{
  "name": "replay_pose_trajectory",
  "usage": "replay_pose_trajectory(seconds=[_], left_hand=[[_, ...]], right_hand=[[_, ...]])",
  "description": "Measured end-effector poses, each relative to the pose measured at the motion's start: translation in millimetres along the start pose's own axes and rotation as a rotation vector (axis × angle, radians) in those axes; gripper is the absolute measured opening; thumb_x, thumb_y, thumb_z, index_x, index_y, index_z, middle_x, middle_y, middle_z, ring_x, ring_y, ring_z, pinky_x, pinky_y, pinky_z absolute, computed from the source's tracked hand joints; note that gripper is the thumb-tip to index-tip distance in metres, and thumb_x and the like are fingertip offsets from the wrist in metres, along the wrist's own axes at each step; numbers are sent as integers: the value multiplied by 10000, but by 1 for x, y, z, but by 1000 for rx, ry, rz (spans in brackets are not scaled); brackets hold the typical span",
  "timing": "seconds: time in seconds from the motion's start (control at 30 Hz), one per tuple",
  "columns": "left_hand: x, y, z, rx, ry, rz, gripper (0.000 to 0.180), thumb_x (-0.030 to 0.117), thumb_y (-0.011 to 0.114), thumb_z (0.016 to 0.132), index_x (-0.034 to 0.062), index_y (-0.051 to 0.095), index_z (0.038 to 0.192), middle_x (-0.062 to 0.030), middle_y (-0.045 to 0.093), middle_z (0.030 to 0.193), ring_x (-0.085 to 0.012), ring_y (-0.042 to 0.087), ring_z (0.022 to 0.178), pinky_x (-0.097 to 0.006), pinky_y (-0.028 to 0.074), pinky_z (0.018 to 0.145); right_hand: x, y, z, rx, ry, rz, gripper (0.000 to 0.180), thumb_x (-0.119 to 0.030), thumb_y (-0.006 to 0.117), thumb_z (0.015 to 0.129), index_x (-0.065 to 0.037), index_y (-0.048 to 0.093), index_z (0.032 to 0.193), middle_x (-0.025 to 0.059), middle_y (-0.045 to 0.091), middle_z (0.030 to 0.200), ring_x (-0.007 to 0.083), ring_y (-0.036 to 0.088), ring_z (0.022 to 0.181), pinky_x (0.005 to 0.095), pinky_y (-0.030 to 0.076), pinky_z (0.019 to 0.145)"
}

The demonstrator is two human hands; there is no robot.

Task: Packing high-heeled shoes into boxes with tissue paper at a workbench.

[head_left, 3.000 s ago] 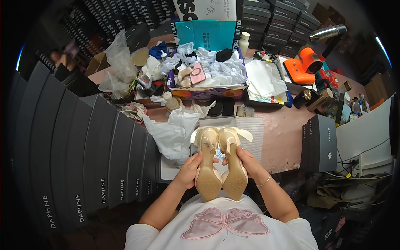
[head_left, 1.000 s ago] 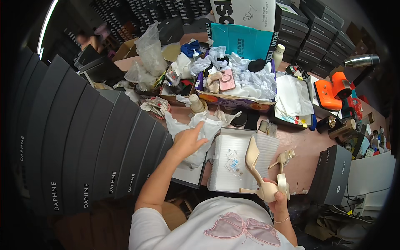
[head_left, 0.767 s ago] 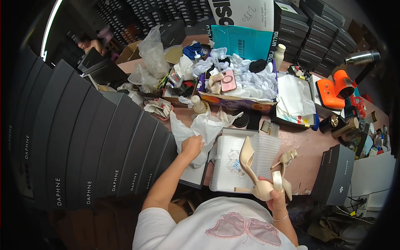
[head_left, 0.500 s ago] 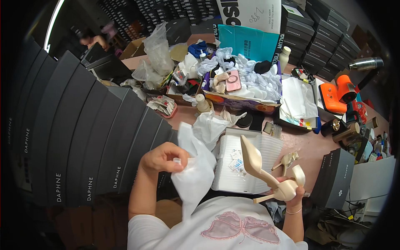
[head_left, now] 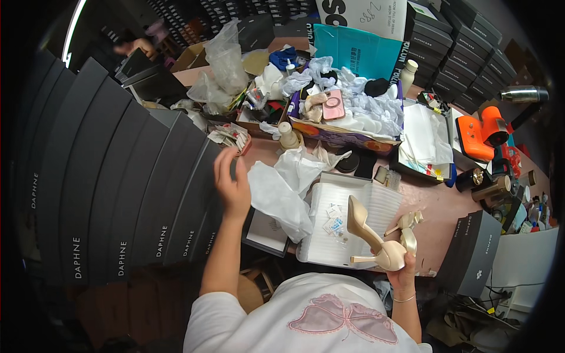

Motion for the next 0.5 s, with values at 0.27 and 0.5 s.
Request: replay_pose_trajectory(seconds=[0.27, 0.5], left_hand=[[-8, 37, -267, -556, -442, 222, 851, 91, 680, 725, 50, 238, 1452, -309, 182, 1443, -484, 269, 1308, -506, 291, 1058], [-66, 33, -233, -85, -361, 286, 483, 51, 605, 826, 28, 508, 1299, -242, 402, 1293, -393, 435, 1180, -416, 374, 999]], right_hand=[[4, 7, 27, -171, 126, 126, 679, -436, 656, 795, 44, 478, 1241, 221, 589, 1163, 395, 583, 1081, 489, 465, 963], [35, 12, 5, -223, 243, 108, 626, -465, 672, 777, -52, 502, 1215, 190, 597, 1149, 398, 579, 1079, 598, 429, 969]])
Point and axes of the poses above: each hand's wrist, its own z-axis towards the middle knuckle, its own y-axis out of the palm, x = y × z, the point moved 9 cm from there along z, towards the middle knuckle
